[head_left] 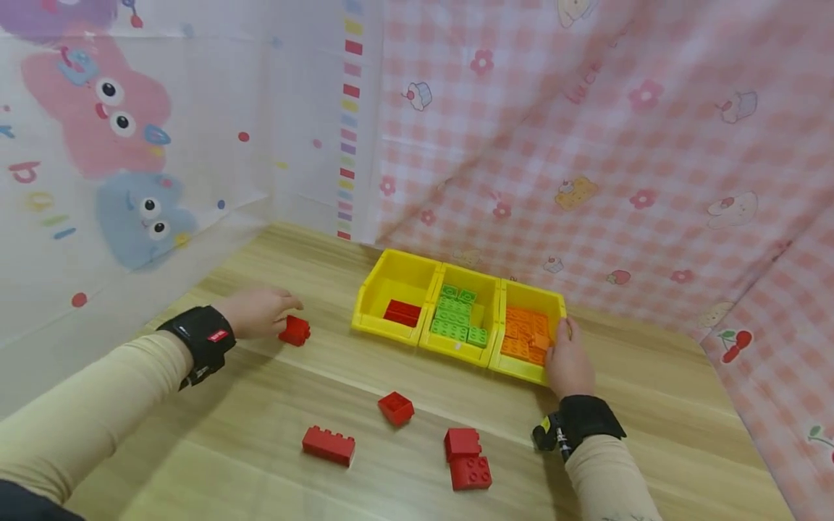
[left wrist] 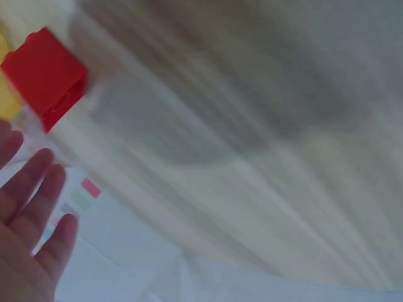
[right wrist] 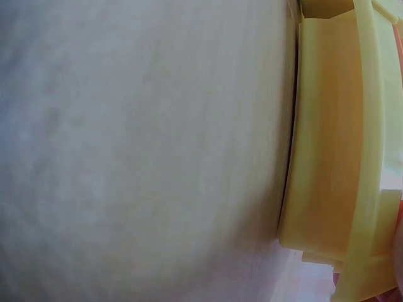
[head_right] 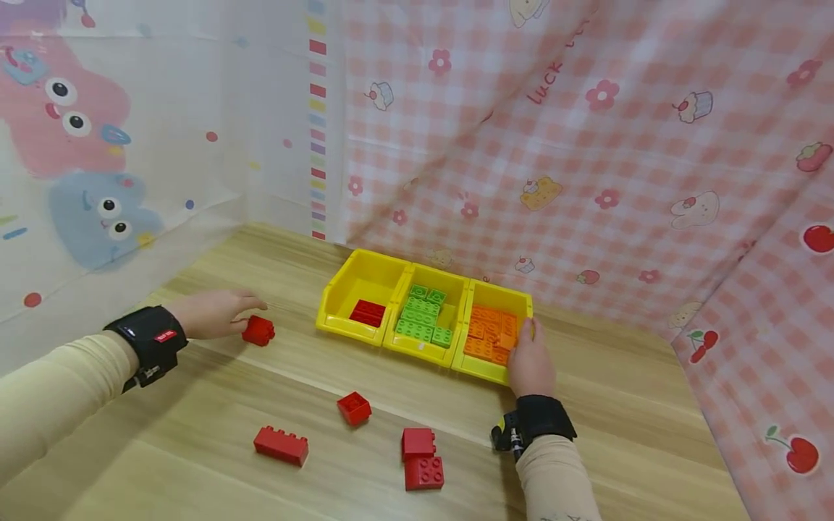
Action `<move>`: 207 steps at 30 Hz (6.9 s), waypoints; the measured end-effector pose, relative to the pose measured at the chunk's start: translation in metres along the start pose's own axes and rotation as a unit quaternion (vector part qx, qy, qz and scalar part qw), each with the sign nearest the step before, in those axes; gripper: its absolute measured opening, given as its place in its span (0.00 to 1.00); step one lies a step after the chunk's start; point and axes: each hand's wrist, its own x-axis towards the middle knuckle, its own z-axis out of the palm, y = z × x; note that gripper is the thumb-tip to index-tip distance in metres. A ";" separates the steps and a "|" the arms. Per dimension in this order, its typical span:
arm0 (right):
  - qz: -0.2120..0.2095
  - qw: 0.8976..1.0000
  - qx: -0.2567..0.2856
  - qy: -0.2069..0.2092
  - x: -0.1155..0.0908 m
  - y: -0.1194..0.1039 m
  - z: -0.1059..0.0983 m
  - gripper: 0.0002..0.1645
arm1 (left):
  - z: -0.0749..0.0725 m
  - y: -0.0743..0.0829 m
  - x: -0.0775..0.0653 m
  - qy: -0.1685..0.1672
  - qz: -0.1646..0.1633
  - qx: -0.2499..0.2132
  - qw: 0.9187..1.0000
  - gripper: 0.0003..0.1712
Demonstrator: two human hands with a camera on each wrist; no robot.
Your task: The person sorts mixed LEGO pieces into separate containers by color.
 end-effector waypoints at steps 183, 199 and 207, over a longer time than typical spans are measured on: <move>0.007 1.000 0.019 0.022 0.004 0.002 0.002 0.34 | 0.006 0.121 -0.003 0.011 0.128 -0.043 0.991 0.22; 0.024 0.999 0.020 0.011 0.001 0.001 0.005 0.35 | 0.017 0.144 -0.051 -0.075 0.142 -0.164 0.973 0.21; 0.026 0.999 0.027 0.011 0.000 0.000 0.003 0.35 | 0.011 0.149 -0.052 -0.107 0.137 -0.171 0.970 0.23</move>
